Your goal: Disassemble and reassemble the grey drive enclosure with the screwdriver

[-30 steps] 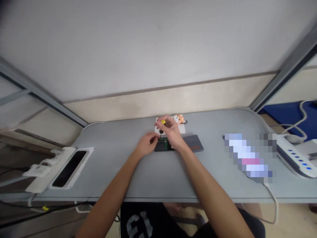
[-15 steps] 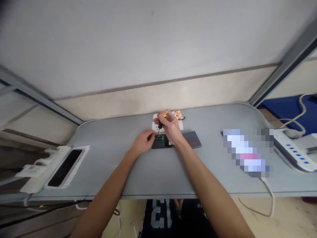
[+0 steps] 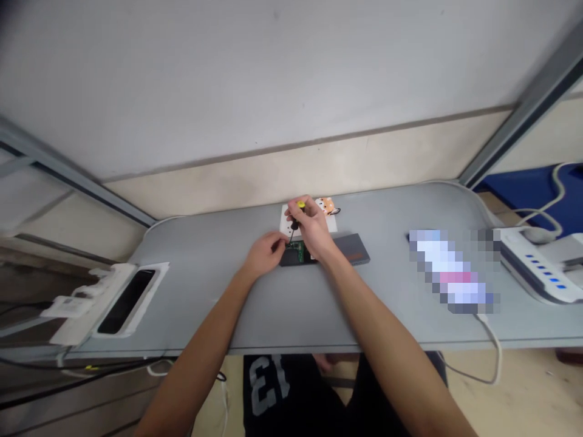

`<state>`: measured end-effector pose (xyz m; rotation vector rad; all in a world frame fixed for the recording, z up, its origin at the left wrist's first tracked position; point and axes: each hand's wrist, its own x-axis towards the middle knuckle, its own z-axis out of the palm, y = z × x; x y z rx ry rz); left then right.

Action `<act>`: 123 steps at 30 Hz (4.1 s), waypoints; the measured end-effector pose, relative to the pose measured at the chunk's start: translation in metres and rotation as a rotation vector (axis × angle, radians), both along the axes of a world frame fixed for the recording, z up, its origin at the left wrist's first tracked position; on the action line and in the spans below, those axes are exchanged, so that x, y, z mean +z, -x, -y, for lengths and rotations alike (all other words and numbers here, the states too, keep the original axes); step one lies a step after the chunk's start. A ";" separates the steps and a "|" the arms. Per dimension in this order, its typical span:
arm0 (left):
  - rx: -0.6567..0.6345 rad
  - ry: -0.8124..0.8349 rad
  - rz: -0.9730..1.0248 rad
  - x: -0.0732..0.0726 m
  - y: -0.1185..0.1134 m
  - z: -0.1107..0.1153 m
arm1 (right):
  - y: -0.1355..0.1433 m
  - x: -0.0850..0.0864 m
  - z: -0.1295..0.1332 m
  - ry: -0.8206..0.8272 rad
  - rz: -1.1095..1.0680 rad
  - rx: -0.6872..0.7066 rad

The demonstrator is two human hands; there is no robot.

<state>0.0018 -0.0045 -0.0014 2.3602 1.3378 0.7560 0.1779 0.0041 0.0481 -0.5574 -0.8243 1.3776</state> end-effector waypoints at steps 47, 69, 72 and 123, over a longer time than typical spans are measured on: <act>-0.016 -0.007 0.022 -0.002 0.002 -0.001 | -0.005 -0.007 -0.004 -0.003 -0.028 0.042; -0.004 0.002 0.032 -0.002 0.002 -0.001 | -0.002 -0.004 0.001 -0.011 0.067 -0.011; -0.011 0.003 0.030 -0.001 0.002 -0.001 | -0.002 -0.003 0.000 -0.034 0.063 -0.032; -0.011 -0.021 0.074 -0.004 0.003 -0.001 | 0.001 -0.007 0.003 -0.033 -0.012 0.024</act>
